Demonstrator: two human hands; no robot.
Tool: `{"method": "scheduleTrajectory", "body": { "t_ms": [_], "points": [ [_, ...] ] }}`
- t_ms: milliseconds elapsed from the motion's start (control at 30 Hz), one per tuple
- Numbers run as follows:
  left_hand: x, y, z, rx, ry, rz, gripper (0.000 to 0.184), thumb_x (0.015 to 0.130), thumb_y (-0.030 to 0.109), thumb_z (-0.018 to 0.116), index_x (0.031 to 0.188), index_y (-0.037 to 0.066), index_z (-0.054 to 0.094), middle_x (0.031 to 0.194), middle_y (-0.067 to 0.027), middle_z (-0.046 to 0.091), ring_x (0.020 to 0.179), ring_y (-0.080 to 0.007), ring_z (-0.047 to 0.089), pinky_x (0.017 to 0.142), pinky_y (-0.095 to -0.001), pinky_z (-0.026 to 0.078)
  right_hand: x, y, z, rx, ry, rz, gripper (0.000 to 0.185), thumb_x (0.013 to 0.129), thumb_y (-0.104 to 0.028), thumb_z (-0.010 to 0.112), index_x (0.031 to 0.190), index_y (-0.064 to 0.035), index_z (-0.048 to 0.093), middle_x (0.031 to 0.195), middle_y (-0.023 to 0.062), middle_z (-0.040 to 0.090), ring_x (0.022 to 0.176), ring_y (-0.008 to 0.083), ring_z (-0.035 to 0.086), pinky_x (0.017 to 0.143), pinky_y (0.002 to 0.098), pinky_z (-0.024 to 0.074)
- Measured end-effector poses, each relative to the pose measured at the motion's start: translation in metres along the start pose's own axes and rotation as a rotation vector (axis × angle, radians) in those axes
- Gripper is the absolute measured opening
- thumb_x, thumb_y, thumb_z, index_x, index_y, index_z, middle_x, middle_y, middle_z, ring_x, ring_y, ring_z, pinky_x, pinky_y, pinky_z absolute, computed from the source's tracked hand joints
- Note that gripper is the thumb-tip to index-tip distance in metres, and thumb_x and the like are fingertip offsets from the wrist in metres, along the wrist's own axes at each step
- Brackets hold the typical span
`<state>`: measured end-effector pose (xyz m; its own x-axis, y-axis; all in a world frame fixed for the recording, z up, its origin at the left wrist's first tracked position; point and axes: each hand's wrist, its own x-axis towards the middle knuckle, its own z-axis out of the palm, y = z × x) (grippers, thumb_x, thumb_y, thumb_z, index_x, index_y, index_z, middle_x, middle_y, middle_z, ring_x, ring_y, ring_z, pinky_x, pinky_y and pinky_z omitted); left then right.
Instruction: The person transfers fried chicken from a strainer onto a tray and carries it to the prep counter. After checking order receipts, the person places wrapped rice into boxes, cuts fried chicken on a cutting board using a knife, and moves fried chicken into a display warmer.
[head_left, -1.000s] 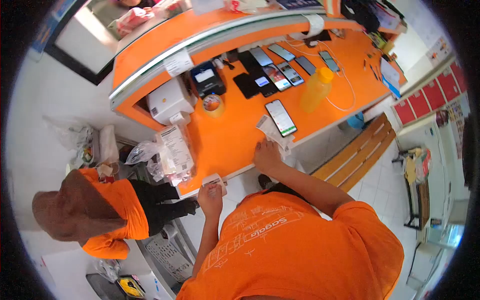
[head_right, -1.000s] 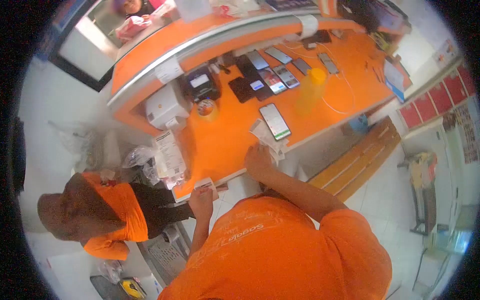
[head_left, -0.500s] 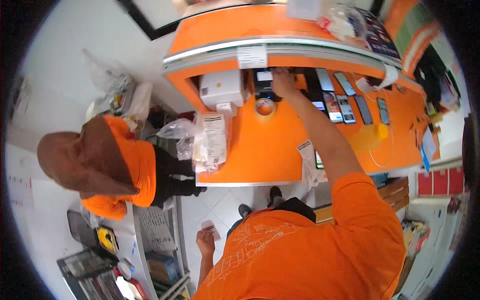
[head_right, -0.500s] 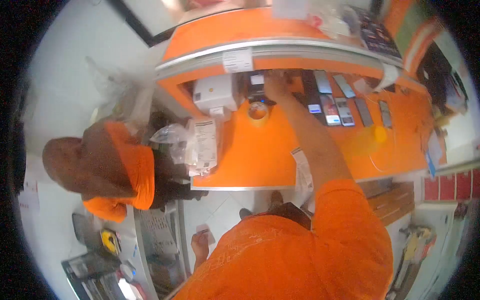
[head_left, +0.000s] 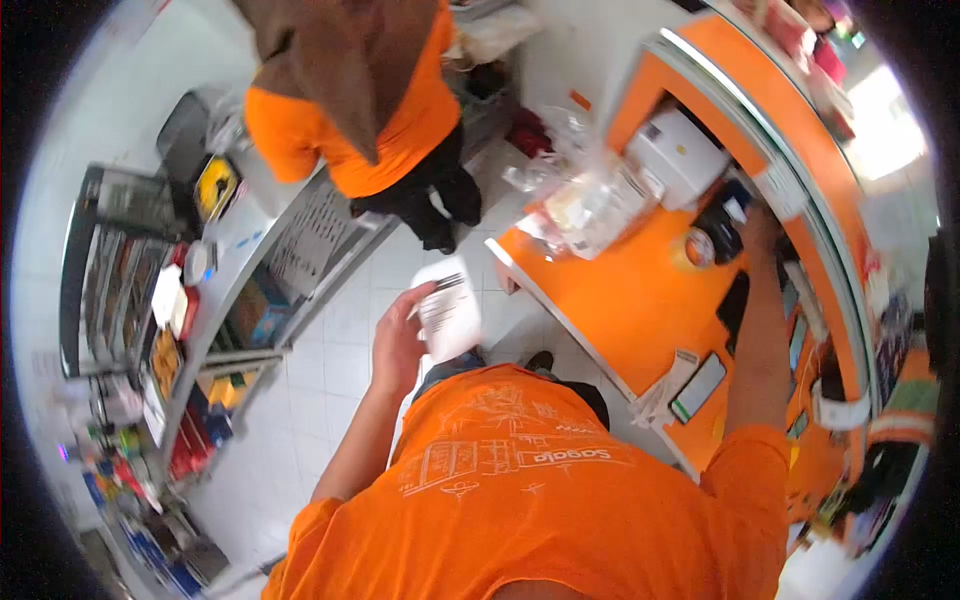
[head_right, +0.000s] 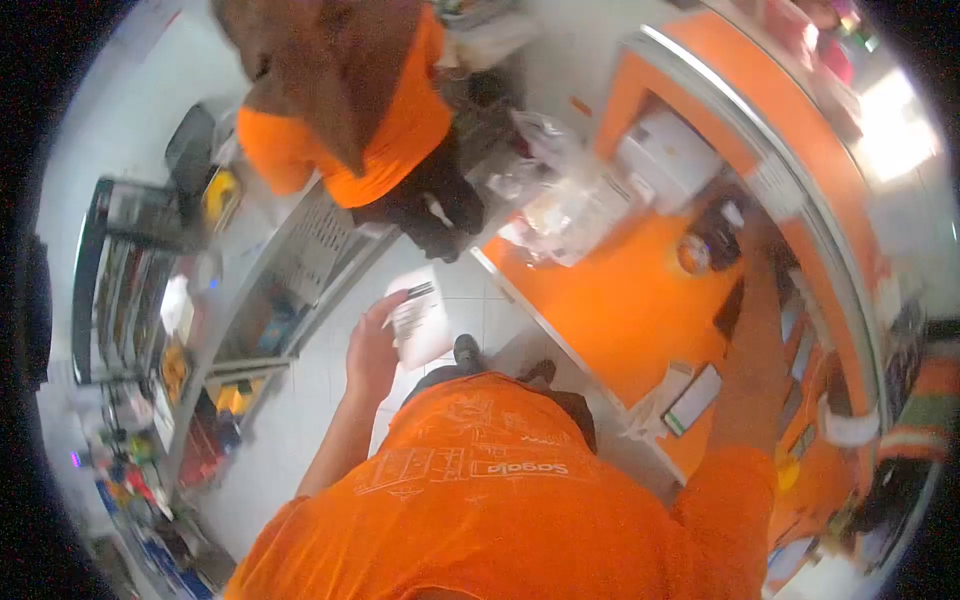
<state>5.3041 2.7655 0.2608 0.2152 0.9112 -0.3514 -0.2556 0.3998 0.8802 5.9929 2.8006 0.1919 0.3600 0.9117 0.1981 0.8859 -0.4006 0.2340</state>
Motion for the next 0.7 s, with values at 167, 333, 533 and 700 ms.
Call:
{"method": "scheduleTrajectory", "body": {
  "t_ms": [167,333,533,700],
  "points": [
    [-0.017,0.039,0.029,-0.097,-0.253,0.133,0.108,0.086,0.086,0.043,0.144,-0.004,0.048,0.149,-0.0179,0.046,0.134,-0.0335,0.049,0.104,-0.048,0.051,0.007,0.008,0.013,-0.012,-0.043,0.001,0.047,0.073,-0.033,0.09,0.1,-0.0013,0.069,0.096,0.0173,0.071,0.094,0.0369,0.069,0.085,0.0484,0.0555],
    [-0.026,0.056,0.034,-0.073,-0.302,0.157,0.118,0.08,0.092,0.043,0.143,-0.008,0.047,0.145,-0.0184,0.048,0.133,-0.0335,0.049,0.098,-0.0504,0.056,0.006,-0.004,-0.013,0.146,-0.11,0.012,0.073,0.072,-0.029,0.09,0.131,-0.0027,0.055,0.121,0.0177,0.068,0.113,0.0371,0.065,0.094,0.0503,0.0539],
    [-0.028,0.057,0.032,-0.014,-0.299,0.201,0.118,0.08,0.092,0.042,0.14,-0.009,0.051,0.134,-0.0176,0.053,0.13,-0.0322,0.051,0.092,-0.0474,0.06,0.0,-0.013,-0.022,0.198,-0.013,-0.009,0.089,0.072,-0.026,0.09,0.147,-0.0066,0.046,0.135,0.0199,0.063,0.124,0.0389,0.061,0.101,0.0495,0.0515],
    [-0.031,0.06,0.034,0.037,-0.303,0.202,0.12,0.079,0.094,0.04,0.139,-0.01,0.052,0.132,-0.0172,0.053,0.129,-0.0311,0.052,0.089,-0.0457,0.062,0.011,-0.007,0.003,0.049,-0.178,0.136,0.077,0.073,-0.027,0.09,0.138,-0.0052,0.054,0.125,0.0208,0.068,0.117,0.0398,0.064,0.098,0.051,0.0526]
  ]
}}
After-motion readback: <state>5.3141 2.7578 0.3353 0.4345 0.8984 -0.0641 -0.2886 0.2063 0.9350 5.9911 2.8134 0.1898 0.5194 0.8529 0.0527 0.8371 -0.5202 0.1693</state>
